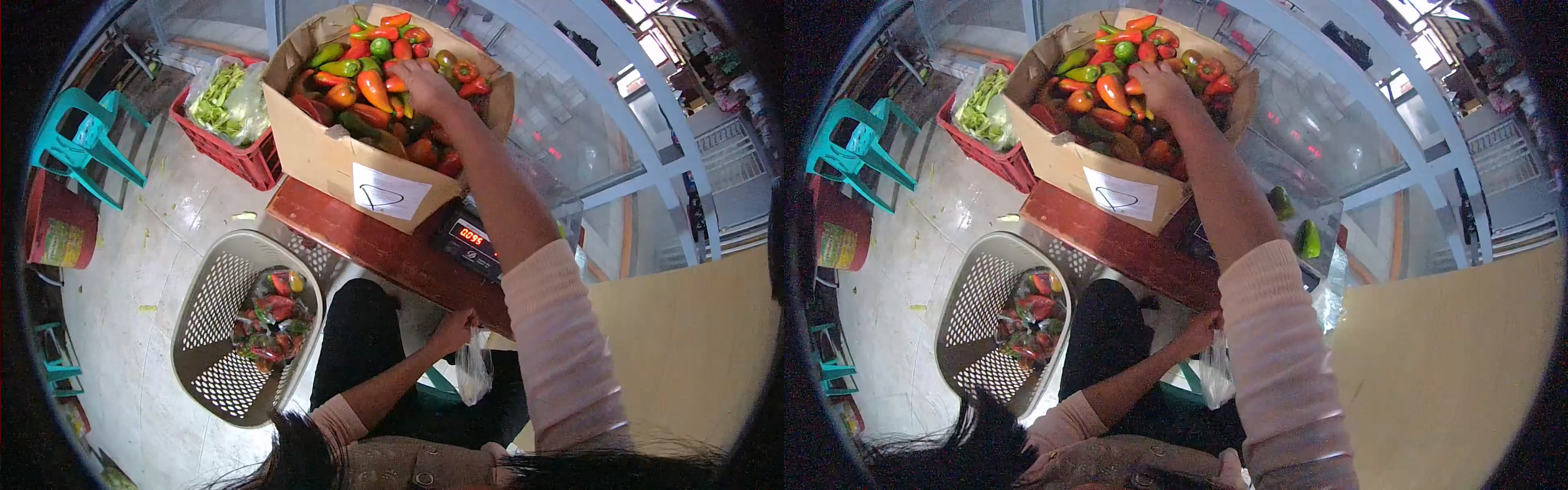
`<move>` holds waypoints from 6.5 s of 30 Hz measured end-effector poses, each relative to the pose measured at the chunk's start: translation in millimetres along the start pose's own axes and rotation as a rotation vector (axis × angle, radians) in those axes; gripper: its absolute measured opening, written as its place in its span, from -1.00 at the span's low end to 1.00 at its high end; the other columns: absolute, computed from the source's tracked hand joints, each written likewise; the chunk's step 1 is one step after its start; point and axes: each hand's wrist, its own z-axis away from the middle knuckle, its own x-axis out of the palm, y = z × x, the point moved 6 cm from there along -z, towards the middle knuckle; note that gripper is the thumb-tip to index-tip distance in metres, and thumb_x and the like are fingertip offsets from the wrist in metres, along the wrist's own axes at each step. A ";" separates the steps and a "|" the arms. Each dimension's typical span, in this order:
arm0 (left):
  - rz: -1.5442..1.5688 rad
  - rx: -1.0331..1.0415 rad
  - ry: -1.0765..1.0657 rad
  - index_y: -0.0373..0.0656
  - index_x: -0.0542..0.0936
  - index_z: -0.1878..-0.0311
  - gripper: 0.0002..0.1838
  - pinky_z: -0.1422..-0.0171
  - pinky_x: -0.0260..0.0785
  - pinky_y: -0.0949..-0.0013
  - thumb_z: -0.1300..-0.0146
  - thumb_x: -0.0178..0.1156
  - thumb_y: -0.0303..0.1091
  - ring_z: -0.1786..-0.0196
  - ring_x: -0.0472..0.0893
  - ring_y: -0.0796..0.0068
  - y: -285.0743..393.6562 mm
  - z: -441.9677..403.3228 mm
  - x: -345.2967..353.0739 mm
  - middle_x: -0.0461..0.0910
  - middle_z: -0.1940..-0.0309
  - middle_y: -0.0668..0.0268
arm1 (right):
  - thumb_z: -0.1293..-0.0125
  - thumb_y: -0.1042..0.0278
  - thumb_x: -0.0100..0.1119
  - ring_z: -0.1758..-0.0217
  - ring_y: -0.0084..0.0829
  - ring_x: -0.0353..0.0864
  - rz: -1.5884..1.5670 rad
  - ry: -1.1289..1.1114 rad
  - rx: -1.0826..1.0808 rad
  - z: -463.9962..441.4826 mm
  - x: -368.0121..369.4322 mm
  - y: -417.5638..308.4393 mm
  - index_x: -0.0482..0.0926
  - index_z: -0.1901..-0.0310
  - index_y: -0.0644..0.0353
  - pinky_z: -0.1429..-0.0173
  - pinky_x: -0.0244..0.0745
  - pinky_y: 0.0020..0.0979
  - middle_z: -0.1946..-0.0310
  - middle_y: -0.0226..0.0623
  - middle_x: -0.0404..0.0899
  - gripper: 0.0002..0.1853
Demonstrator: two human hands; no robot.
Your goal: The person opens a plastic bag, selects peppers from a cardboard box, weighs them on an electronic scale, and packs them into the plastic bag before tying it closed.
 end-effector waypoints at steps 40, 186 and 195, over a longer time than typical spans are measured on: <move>-0.068 -0.187 -0.146 -0.09 0.37 0.40 -0.79 0.33 0.34 0.36 0.02 0.25 -0.47 0.39 0.41 0.53 -18.4 -1.9 6.9 0.41 0.49 0.39 | -0.08 0.18 0.27 0.32 -0.22 0.60 -0.292 0.251 0.773 311.4 -95.3 194.9 0.60 0.32 0.24 0.21 0.45 -0.33 0.38 -0.15 0.63 -0.72; 0.081 -0.110 -0.124 -0.24 0.37 0.35 -0.85 0.18 0.29 0.29 0.05 0.06 -0.58 0.30 0.44 0.32 1.0 6.0 17.9 0.41 0.44 0.21 | -0.24 0.15 0.08 0.42 -0.50 0.53 -0.904 0.173 0.549 110.6 -131.1 35.2 0.54 0.31 0.24 0.30 0.42 -0.47 0.49 -0.35 0.53 -0.71; -0.044 -0.161 -0.164 -0.21 0.38 0.38 -0.87 0.19 0.30 0.28 0.01 0.12 -0.52 0.32 0.42 0.39 22.6 6.0 13.4 0.42 0.42 0.23 | 0.04 0.30 0.24 0.18 -0.07 0.57 -0.193 -0.154 0.021 36.4 0.0 11.3 0.57 0.19 0.14 0.06 0.48 -0.18 0.30 -0.04 0.57 -0.69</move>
